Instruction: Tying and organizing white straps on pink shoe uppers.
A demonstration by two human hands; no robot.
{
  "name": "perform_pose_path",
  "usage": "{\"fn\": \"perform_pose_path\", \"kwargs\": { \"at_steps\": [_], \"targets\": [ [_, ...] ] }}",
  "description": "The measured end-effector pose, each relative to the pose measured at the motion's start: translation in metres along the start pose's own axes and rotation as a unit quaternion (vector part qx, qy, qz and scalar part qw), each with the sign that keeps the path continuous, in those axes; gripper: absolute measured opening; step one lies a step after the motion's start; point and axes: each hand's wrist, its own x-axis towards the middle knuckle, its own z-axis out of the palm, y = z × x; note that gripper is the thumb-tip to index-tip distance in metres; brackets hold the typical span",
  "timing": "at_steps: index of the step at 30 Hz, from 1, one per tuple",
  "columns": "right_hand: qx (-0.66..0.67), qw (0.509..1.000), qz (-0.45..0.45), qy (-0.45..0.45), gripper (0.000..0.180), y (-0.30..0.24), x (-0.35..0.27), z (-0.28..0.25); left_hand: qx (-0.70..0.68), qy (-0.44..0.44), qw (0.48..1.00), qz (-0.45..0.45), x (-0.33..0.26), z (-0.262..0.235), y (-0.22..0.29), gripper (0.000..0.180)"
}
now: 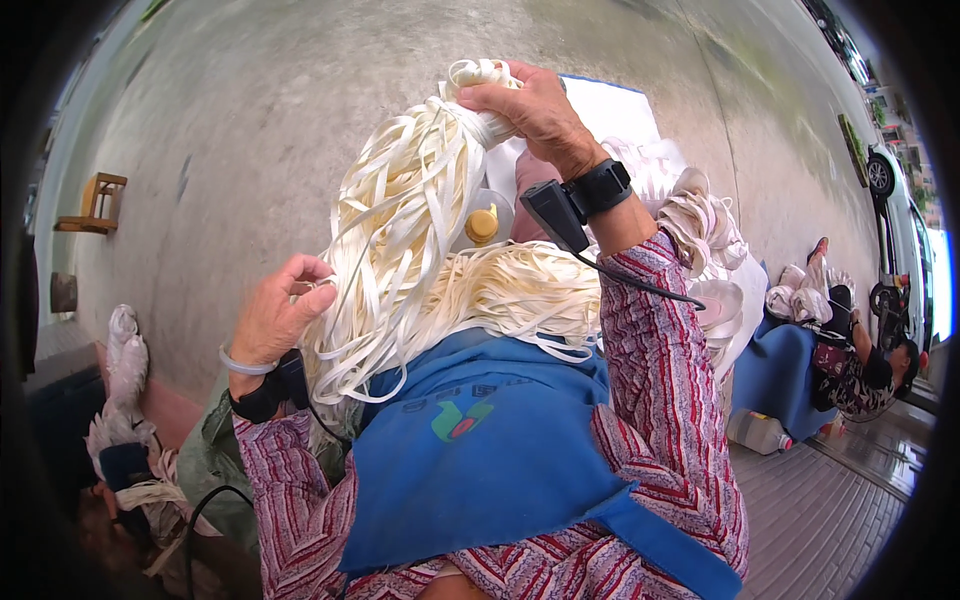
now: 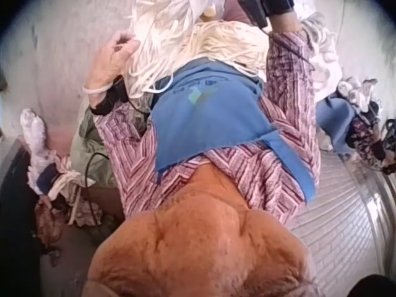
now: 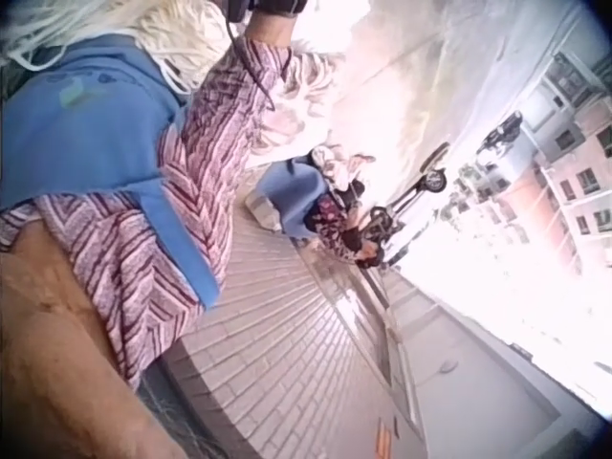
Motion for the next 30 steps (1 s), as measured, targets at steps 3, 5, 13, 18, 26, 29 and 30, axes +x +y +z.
{"fn": "perform_pose_path", "kwargs": {
  "at_steps": [3, 5, 13, 18, 26, 29, 30],
  "targets": [
    [-0.082, 0.996, -0.039, -0.015, 0.039, -0.01, -0.002, -0.001, 0.067, -0.01, 0.997, 0.038, -0.006, 0.021, -0.002, 0.037],
    [-0.15, 0.987, -0.062, -0.02, 0.041, -0.018, -0.005, 0.009, 0.092, 0.051, 0.98, 0.166, -0.006, 0.029, -0.022, 0.022],
    [-0.235, 0.965, -0.089, -0.077, 0.042, -0.017, -0.027, -0.009, -0.101, 0.214, 0.97, 0.058, -0.022, -0.044, -0.046, 0.017],
    [-0.101, 0.992, -0.06, 0.051, 0.043, -0.014, -0.03, -0.056, -0.452, 0.298, 0.838, 0.066, -0.045, -0.103, -0.121, 0.017],
    [-0.025, 0.939, -0.133, 0.316, 0.031, -0.045, -0.04, -0.217, -0.757, 0.306, 0.544, 0.195, -0.192, -0.218, -0.352, 0.02],
    [-0.086, 0.864, -0.187, 0.46, 0.036, -0.064, -0.114, -0.269, -0.754, 0.315, 0.553, 0.164, -0.076, -0.183, -0.276, 0.02],
    [-0.094, 0.86, -0.186, 0.466, 0.036, -0.065, -0.13, -0.275, -0.737, 0.339, 0.561, 0.166, -0.065, -0.172, -0.249, 0.019]
  ]
}}
